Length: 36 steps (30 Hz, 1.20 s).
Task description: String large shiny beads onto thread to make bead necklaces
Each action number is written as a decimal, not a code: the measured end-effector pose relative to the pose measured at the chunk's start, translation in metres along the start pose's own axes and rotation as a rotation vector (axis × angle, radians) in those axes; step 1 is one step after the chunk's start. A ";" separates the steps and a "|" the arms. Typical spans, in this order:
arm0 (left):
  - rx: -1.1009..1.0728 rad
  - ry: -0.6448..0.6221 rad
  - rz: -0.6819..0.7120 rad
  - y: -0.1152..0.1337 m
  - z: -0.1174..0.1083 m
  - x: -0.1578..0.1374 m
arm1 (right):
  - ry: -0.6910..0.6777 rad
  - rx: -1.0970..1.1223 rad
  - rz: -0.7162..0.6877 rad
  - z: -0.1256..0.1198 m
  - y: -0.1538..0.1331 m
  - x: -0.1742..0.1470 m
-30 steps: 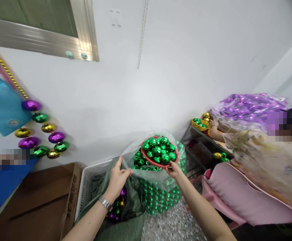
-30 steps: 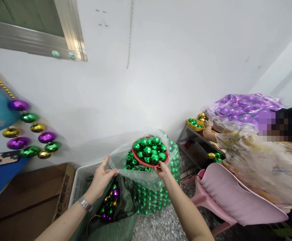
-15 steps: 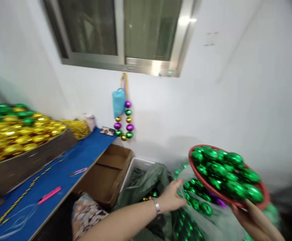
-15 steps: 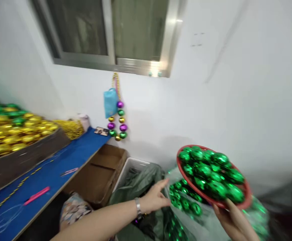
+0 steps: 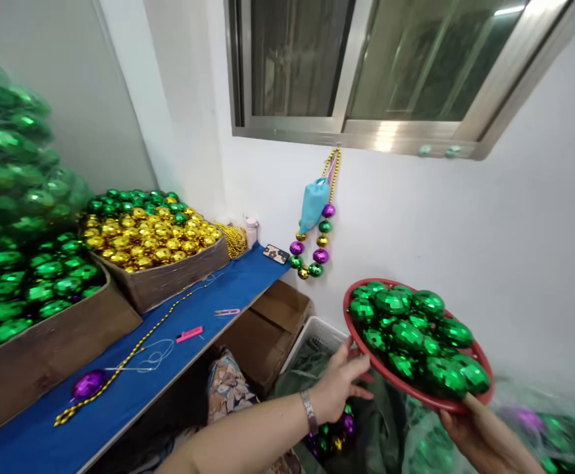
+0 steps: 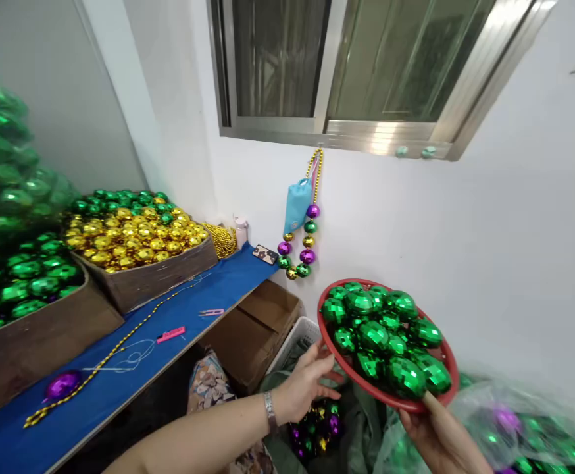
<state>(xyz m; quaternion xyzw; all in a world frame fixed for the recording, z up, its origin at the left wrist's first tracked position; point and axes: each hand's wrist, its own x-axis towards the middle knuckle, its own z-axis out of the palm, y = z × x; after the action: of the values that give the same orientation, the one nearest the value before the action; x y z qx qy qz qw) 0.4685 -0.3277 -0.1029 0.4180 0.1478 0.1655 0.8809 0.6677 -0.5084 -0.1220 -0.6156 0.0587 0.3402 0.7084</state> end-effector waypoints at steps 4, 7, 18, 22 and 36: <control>-0.071 0.158 0.054 0.029 -0.040 -0.015 | -0.045 0.022 0.096 0.074 0.012 -0.003; -0.059 0.265 0.086 0.049 -0.071 -0.028 | -0.107 0.049 0.155 0.127 0.023 -0.009; -0.038 0.548 0.200 0.122 -0.164 -0.086 | -0.396 -0.098 0.247 0.294 0.064 -0.018; -0.087 0.641 0.280 0.143 -0.190 -0.106 | -0.477 -0.184 0.262 0.343 0.075 -0.029; -0.233 0.993 0.499 0.150 -0.227 -0.215 | -0.812 -0.539 0.367 0.437 0.119 -0.098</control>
<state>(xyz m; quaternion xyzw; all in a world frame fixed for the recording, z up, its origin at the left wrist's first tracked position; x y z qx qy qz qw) 0.1589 -0.1715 -0.0964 0.2122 0.4217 0.5605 0.6804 0.3804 -0.1485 -0.0690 -0.5744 -0.2033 0.6732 0.4191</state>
